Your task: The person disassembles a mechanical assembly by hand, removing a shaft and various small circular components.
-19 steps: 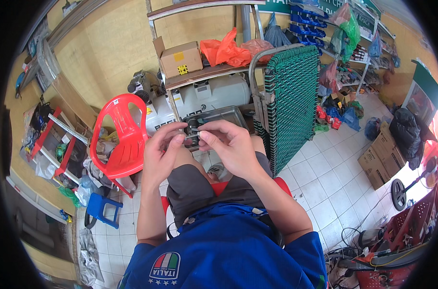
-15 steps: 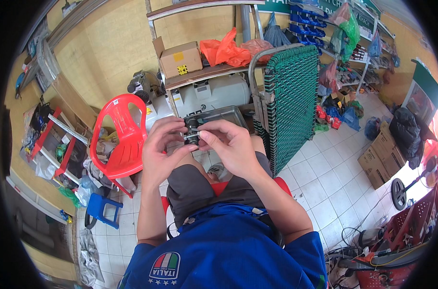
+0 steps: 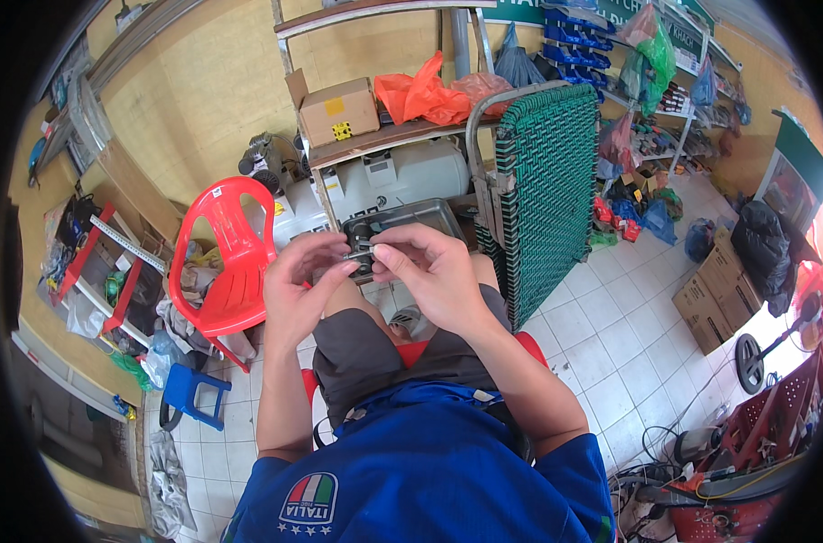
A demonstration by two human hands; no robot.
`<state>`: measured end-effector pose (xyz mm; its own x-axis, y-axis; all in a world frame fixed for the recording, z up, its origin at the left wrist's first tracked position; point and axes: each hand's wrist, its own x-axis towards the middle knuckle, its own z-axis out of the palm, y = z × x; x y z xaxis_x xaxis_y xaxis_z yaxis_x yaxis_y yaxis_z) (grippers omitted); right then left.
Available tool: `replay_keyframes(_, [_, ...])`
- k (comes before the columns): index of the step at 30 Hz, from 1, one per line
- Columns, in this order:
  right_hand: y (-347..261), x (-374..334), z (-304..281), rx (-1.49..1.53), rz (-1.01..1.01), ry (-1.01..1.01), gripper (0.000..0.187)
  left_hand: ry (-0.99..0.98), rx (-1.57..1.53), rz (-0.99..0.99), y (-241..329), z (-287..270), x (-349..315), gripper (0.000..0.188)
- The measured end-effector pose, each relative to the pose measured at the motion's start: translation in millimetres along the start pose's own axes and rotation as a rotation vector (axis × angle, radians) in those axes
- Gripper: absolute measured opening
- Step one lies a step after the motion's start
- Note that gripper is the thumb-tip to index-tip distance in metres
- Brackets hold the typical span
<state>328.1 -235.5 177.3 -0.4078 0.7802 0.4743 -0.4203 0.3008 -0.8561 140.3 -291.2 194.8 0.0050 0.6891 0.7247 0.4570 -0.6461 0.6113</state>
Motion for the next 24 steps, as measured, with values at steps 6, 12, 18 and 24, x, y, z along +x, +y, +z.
replay_keyframes(6, [2.0,-0.4,0.1,0.007,0.009,0.002,0.019,-0.01,-0.063,-0.133,1.0,-0.2,-2.6,0.019])
replay_keyframes(12, [1.0,-0.7,0.9,0.003,0.006,0.006,0.019,-0.034,-0.037,-0.097,1.1,-2.4,-3.1,0.024])
replay_keyframes(18, [0.9,-0.8,0.2,-0.014,0.005,0.007,0.019,0.057,0.045,0.067,2.8,1.8,1.5,0.031])
replay_keyframes(24, [0.8,-1.1,1.1,-0.008,0.005,0.008,0.019,0.025,-0.027,-0.139,-1.0,-3.5,-2.7,0.034])
